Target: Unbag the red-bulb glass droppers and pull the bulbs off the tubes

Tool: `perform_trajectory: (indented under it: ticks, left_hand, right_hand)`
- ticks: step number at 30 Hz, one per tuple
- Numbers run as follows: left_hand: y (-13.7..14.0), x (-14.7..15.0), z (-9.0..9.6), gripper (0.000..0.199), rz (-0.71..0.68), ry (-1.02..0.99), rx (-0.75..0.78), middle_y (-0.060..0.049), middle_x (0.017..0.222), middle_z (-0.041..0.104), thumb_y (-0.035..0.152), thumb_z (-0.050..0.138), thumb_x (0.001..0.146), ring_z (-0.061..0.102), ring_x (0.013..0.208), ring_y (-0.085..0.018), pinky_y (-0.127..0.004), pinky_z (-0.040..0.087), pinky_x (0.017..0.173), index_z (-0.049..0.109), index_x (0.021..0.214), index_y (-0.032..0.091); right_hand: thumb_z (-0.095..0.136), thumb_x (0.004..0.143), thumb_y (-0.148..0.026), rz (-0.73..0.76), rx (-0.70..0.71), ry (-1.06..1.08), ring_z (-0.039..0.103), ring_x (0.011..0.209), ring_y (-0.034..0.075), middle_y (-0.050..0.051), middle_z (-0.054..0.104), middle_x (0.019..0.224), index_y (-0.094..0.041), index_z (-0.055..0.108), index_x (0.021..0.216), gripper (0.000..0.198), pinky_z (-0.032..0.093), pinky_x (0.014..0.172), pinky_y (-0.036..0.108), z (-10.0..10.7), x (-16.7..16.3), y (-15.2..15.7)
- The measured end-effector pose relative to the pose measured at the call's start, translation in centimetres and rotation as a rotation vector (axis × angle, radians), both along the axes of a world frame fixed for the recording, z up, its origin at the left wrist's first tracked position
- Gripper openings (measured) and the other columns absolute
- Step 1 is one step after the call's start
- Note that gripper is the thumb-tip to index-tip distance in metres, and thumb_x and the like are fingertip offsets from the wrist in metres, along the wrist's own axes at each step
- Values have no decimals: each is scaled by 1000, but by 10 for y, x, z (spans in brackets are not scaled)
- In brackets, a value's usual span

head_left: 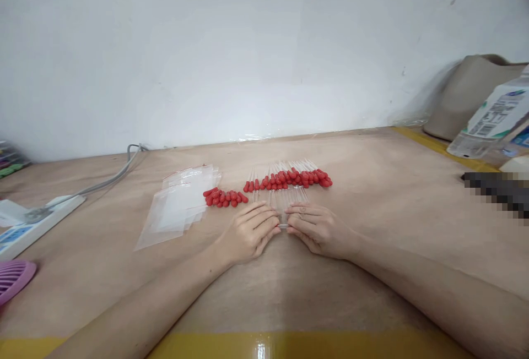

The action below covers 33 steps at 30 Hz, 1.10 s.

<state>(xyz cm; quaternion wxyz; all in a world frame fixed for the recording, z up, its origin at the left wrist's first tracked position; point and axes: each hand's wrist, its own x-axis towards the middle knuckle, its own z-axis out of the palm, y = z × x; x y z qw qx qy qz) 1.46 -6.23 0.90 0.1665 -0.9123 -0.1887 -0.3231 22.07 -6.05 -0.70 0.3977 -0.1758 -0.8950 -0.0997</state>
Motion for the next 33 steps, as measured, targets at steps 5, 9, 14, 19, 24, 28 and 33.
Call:
perform_trajectory:
  ticks: [5, 9, 14, 19, 24, 28, 33]
  left_hand:
    - [-1, -1, 0, 13, 7, 18, -59, -5, 93, 68, 15, 49, 83, 62, 90, -15, -35, 47, 91, 58, 93, 15]
    - [-1, -2, 1, 12, 1, 22, -61, -5, 90, 68, 15, 51, 83, 62, 88, -15, -35, 47, 90, 58, 92, 14]
    - [-1, -2, 1, 12, -11, 34, -76, -6, 92, 67, 16, 50, 83, 61, 89, -15, -35, 47, 90, 57, 92, 14]
    - [0, -10, 1, 12, 5, 3, -124, -6, 88, 67, 14, 47, 84, 61, 89, -16, -34, 47, 86, 57, 90, 14]
    - [0, -23, 7, 11, 132, -64, -109, -4, 80, 65, 20, 48, 85, 59, 74, -15, -29, 48, 67, 58, 85, 16]
    - [4, -30, 8, 16, 215, -188, -151, -6, 85, 59, 17, 46, 86, 56, 77, -14, -26, 47, 67, 57, 97, 16]
    - [10, -42, 9, 30, 419, -302, -261, -8, 95, 49, 15, 37, 88, 52, 87, -16, -32, 47, 77, 49, 115, 16]
  right_hand:
    - [49, 84, -15, 6, 44, -7, 62, 90, 16, 6, 67, 80, -13, 58, 80, 9, 49, 90, 31, 1, 2, 0]
    - [49, 84, -15, -8, 84, -35, 61, 92, 16, 6, 67, 80, -12, 58, 83, 9, 48, 93, 32, 2, 5, -2]
    - [51, 83, -14, -13, 165, -66, 59, 99, 18, 8, 68, 84, -11, 59, 88, 10, 46, 95, 34, 3, 8, -3]
    - [50, 83, -13, -32, 171, -63, 56, 104, 19, 9, 67, 93, -12, 59, 93, 14, 45, 95, 38, 4, 28, 1]
    - [51, 84, -21, -274, 12, 130, 59, 81, 17, 3, 67, 78, -20, 62, 93, 14, 48, 76, 34, 5, 47, 10]
    - [49, 85, -25, -404, -23, 99, 52, 66, 15, 3, 63, 69, -17, 63, 93, 18, 39, 65, 31, 1, 37, 12]
    - [44, 85, -19, -415, -160, 109, 52, 74, 17, 5, 64, 82, -14, 57, 105, 24, 36, 71, 32, 1, 22, 7]
